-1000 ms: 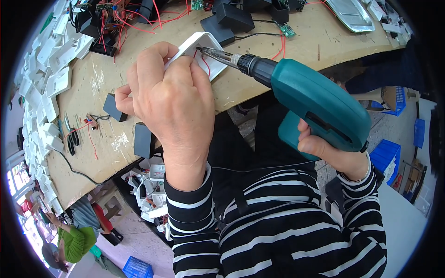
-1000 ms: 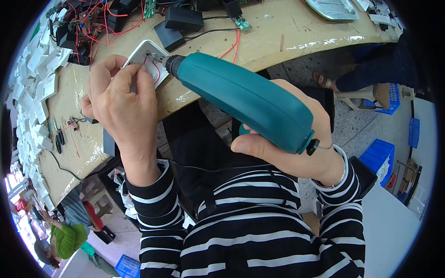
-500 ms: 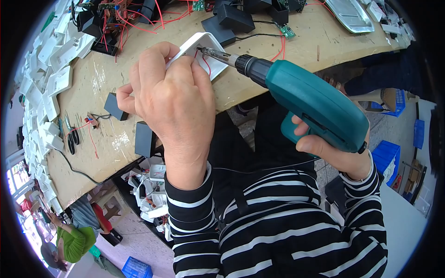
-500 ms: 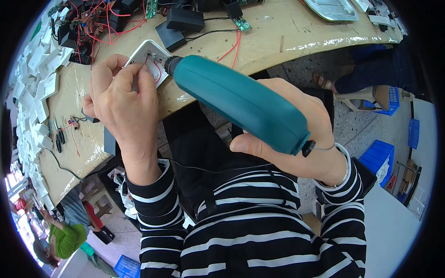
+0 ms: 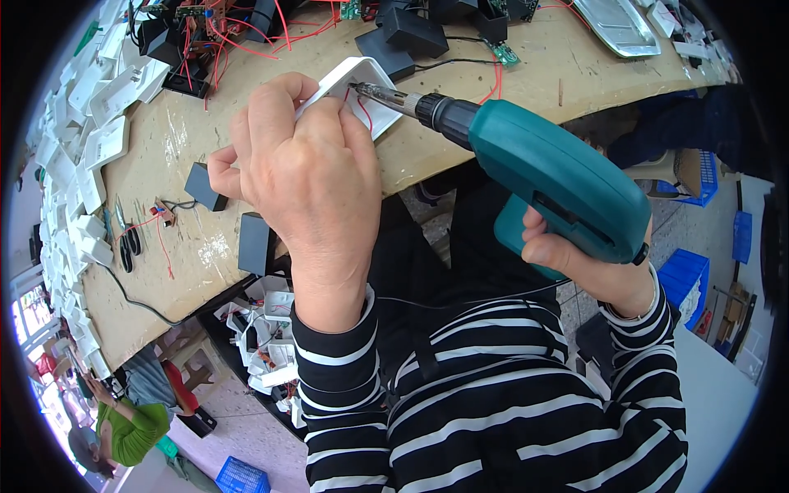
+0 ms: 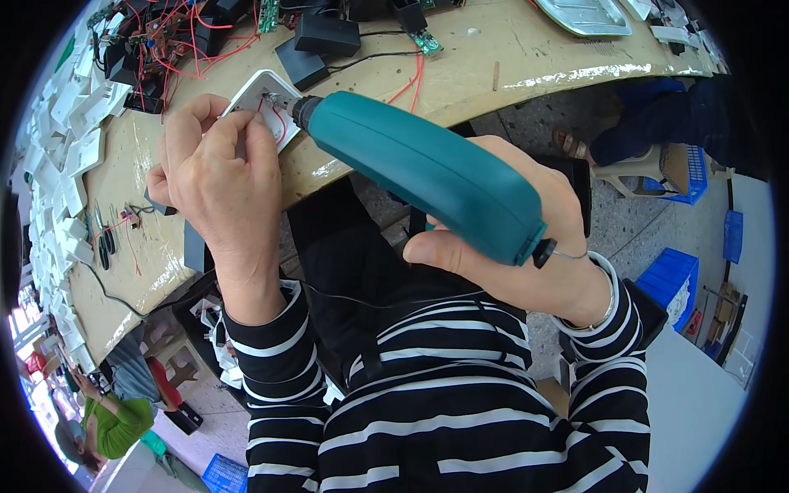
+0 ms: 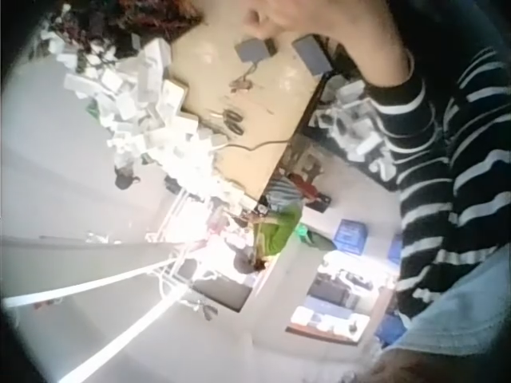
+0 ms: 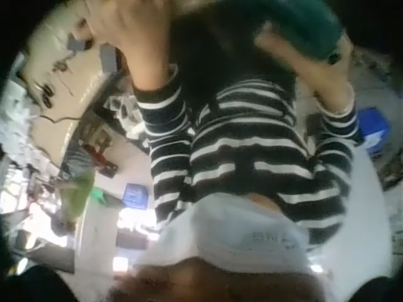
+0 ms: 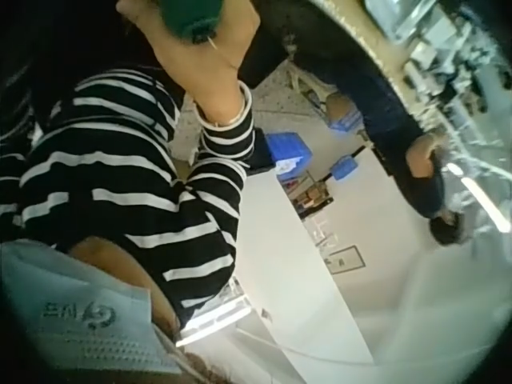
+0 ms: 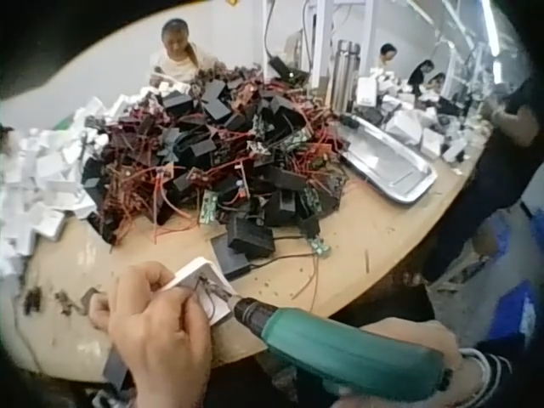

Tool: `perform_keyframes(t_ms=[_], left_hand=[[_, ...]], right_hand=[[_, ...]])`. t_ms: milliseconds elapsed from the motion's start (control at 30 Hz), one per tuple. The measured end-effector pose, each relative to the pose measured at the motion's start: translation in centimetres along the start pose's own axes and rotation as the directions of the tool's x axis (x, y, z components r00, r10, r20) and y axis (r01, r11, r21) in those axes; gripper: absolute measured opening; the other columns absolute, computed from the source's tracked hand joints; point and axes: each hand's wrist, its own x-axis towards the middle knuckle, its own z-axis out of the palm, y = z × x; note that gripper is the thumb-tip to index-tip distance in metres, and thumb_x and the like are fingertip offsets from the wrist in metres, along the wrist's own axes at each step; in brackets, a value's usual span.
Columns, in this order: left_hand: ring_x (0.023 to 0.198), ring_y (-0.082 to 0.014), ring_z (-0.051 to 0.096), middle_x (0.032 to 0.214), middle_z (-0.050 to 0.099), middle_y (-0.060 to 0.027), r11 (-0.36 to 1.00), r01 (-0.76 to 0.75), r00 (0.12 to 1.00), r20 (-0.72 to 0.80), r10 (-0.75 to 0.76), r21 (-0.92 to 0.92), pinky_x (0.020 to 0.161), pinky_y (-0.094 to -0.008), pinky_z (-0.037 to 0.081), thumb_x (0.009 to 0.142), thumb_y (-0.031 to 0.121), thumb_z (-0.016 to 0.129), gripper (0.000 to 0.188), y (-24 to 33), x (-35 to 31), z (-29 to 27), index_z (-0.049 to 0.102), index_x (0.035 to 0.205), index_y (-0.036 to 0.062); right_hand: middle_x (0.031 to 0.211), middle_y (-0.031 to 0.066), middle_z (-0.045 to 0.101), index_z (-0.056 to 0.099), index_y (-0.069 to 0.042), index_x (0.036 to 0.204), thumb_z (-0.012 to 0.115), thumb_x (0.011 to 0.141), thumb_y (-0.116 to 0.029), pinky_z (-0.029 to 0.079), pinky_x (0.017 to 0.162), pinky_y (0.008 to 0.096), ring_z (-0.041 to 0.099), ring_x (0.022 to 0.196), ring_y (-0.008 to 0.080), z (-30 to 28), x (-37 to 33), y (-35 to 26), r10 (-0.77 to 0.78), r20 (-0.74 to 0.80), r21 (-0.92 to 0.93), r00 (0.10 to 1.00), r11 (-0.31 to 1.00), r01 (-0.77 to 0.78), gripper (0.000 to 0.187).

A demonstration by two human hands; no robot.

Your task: Assembling electronic components into plastic casings using a power tool at a manual workstation.

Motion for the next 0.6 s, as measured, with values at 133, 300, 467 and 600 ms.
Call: perform_keyframes(t_ms=[133,300,467,600], left_hand=[[0.082,-0.0183,0.052,0.085,0.055,0.0011,1.0,0.0,1.0,0.003,0.0,-0.018,0.076,-0.0402,0.026,0.068,0.009,0.065,0.005,-0.09,-0.02,0.06,0.063,0.064,0.0067],[0.083,-0.0183,0.052,0.085,0.055,0.001,1.0,0.001,1.0,-0.001,-0.001,0.003,0.077,-0.0404,0.026,0.068,0.009,0.065,0.005,-0.02,-0.03,0.06,0.063,0.064,0.0068],[0.083,-0.0183,0.052,0.086,0.055,0.001,1.0,0.004,1.0,0.002,-0.004,0.009,0.077,-0.0404,0.026,0.068,0.009,0.065,0.005,-0.03,-0.06,0.07,0.063,0.064,0.0071],[0.083,-0.0186,0.052,0.086,0.055,0.0011,1.0,0.001,1.0,0.005,-0.001,0.008,0.077,-0.0406,0.026,0.068,0.009,0.065,0.005,-0.03,-0.07,0.05,0.063,0.064,0.0071]], right_hand=[[0.086,0.0069,0.06,0.06,0.003,0.105,0.08,0.069,-0.011,0.049,0.06,0.0216,0.061,0.068,0.0109,0.35,-0.13,0.14,0.023,-0.037,0.105,0.999,0.994,-0.019,0.043],[0.087,0.0064,0.06,0.061,0.003,0.104,0.08,0.069,-0.009,0.05,0.062,0.0212,0.061,0.071,0.0101,0.48,-0.35,-0.14,0.081,-0.061,0.16,0.995,0.985,-0.07,0.042],[0.09,0.0066,0.06,0.06,0.004,0.107,0.081,0.068,-0.008,0.05,0.063,0.0206,0.062,0.071,0.0099,0.42,-0.55,-0.06,0.128,-0.051,0.195,0.99,0.974,-0.116,0.045],[0.09,0.0069,0.06,0.059,0.004,0.108,0.081,0.068,-0.009,0.05,0.062,0.0203,0.062,0.071,0.01,0.69,-0.76,0.17,0.145,-0.077,0.243,0.986,0.962,-0.123,0.047]])
